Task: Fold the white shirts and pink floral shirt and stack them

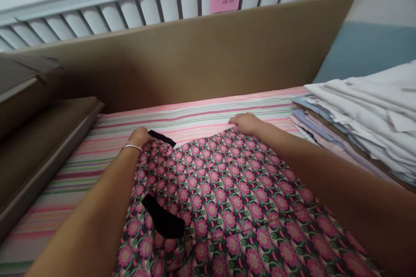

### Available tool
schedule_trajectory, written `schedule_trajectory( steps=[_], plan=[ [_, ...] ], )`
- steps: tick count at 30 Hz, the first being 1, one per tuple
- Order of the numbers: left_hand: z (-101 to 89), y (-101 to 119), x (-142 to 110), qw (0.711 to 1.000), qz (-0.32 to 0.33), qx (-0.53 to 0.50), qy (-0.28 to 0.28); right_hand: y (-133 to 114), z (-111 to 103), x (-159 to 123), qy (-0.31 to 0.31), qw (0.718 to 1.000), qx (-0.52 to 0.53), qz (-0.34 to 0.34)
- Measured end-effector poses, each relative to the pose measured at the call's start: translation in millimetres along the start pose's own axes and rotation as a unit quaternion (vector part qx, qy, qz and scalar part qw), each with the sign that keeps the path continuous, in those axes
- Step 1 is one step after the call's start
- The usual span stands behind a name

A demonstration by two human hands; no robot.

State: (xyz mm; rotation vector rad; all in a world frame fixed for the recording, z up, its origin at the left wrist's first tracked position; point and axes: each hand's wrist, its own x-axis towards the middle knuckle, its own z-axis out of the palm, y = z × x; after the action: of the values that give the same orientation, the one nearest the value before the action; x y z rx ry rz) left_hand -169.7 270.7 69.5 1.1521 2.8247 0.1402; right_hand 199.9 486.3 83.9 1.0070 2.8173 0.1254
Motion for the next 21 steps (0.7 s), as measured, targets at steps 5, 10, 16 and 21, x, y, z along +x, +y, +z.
schedule_trajectory(
  steps=[5,10,16,21],
  plan=[
    [-17.1,-3,-14,0.997,-0.007,-0.07,0.017,2,-2,-13,0.039,0.999,0.01,0.03],
    [-59.9,-16,-60,0.982,0.028,-0.167,0.086,3,-21,-54,0.159,0.986,0.018,0.044],
    [-116.8,-44,-164,0.949,0.121,-0.223,0.186,3,-59,-136,0.268,0.963,0.01,0.0],
    [-102.4,-57,-274,0.924,0.258,-0.12,0.255,-5,-39,-206,0.311,0.95,-0.001,-0.022]
  ],
)
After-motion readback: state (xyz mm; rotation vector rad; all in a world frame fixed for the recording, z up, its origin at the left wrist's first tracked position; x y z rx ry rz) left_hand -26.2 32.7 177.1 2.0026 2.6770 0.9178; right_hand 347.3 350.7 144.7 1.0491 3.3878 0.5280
